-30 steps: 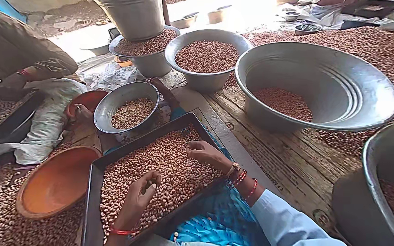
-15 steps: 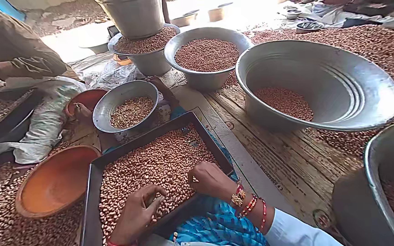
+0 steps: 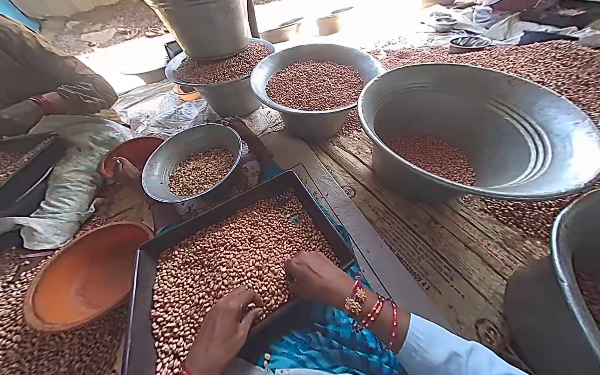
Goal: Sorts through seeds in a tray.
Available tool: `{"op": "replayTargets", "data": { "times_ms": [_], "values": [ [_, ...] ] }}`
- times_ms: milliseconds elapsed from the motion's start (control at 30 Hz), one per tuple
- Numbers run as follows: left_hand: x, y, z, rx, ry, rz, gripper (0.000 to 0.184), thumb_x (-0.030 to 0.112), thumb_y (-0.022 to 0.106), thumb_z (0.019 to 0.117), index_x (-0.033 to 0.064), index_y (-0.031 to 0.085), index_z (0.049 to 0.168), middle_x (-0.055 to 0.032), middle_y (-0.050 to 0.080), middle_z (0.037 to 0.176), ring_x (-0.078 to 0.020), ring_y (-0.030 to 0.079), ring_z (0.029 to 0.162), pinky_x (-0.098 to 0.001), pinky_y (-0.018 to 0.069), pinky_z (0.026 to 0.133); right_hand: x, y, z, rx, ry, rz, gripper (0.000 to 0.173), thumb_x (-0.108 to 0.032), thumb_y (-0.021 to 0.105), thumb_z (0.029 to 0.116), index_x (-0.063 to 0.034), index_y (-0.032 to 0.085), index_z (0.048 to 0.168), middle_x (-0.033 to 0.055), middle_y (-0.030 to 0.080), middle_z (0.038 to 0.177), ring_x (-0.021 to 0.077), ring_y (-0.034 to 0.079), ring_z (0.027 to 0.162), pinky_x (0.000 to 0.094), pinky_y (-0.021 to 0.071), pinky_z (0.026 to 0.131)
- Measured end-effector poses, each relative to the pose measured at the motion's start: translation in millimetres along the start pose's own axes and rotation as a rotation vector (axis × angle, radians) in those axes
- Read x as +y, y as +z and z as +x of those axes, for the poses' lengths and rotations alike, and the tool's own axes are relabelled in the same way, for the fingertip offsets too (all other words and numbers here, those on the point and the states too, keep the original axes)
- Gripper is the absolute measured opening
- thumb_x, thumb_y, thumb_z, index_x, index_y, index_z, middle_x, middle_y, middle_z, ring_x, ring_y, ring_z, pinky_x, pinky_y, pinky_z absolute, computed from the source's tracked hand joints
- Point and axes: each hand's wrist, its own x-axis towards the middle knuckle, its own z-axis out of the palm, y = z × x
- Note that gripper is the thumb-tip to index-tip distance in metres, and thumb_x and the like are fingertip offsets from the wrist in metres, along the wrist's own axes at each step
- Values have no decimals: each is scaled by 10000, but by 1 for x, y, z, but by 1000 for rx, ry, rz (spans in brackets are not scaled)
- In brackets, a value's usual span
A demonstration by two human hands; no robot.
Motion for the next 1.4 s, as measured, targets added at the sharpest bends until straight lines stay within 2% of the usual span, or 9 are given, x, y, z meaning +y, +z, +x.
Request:
{"op": "replayTargets", "data": {
  "times_ms": [133, 267, 367, 433, 600, 800, 1100, 1267, 1400],
  "values": [
    [-10, -39, -5, -129, 174, -350, 113, 115, 694, 889, 27, 757, 922, -68, 744, 906, -116, 720, 830, -283, 601, 782, -16, -12, -13, 9, -192, 79, 175, -128, 620, 983, 26, 684, 1037, 213, 682, 908, 391, 676, 901, 562, 516, 775],
    [-18, -86, -12, -334, 285, -822, 149, 200, 657, 1007, 89, 754, 1030, -12, 761, 1119, -80, 702, 1099, -272, 578, 976, -28, -30, -23, -95, -615, 420, 200, -103, 683, 986, 24, 735, 1131, 146, 765, 971, 209, 734, 866, 399, 582, 819],
    [-31, -83, -9, 105, -2, -398, 128, 130, 687, 887, 83, 765, 977, 11, 763, 972, -47, 734, 856, -227, 622, 761, -17, -41, -21, 82, -391, 261, 200, -106, 607, 1019, 6, 725, 1136, 163, 751, 975, 281, 723, 889, 473, 554, 819],
    [-41, -74, 3, 203, -155, -84, 130, 74, 685, 869, 63, 773, 965, -74, 760, 964, -191, 740, 811, -404, 617, 732, -7, -48, -16, 121, -69, 46, 240, -128, 551, 1037, 3, 681, 1190, 219, 712, 1054, 391, 687, 1014, 572, 517, 871],
    [-52, -43, 23, 181, -311, 171, 120, 3, 711, 905, 21, 792, 992, -239, 729, 962, -442, 712, 886, -649, 535, 810, 16, -48, -8, 45, 279, -83, 291, -121, 575, 1015, 39, 626, 1252, 269, 663, 1196, 444, 640, 1149, 605, 495, 920],
    [-58, -37, 31, -46, -436, 171, 161, 128, 750, 916, 64, 783, 1060, -215, 721, 1054, -421, 692, 1006, -629, 522, 887, 13, -30, -2, -64, 348, -158, 284, -73, 629, 954, 57, 622, 1206, 277, 660, 1177, 451, 637, 1136, 611, 495, 882],
    [-82, -40, 23, 197, -413, -654, 288, 39, 419, 840, 16, 630, 1034, 67, 655, 781, 21, 587, 566, -149, 499, 526, -2, -7, 13, -9, -121, 215, 361, -150, 654, 997, -10, 610, 1326, 242, 693, 1141, 414, 674, 1067, 599, 509, 918],
    [-65, -36, 30, 96, -478, -11, 144, 29, 708, 931, 16, 769, 1060, -207, 692, 868, -346, 629, 748, -569, 493, 777, 2, -29, 12, 267, -302, 429, 243, -132, 611, 1025, -27, 674, 1235, 124, 744, 1128, 216, 726, 934, 411, 563, 878],
    [-63, -33, 30, 44, -467, 55, 144, 43, 727, 924, -2, 770, 1054, -256, 704, 935, -423, 660, 843, -609, 497, 845, 16, -41, 9, 353, -76, 275, 208, -151, 600, 1021, -42, 722, 1150, 127, 745, 1033, 257, 709, 953, 474, 538, 887]
  ]
}}
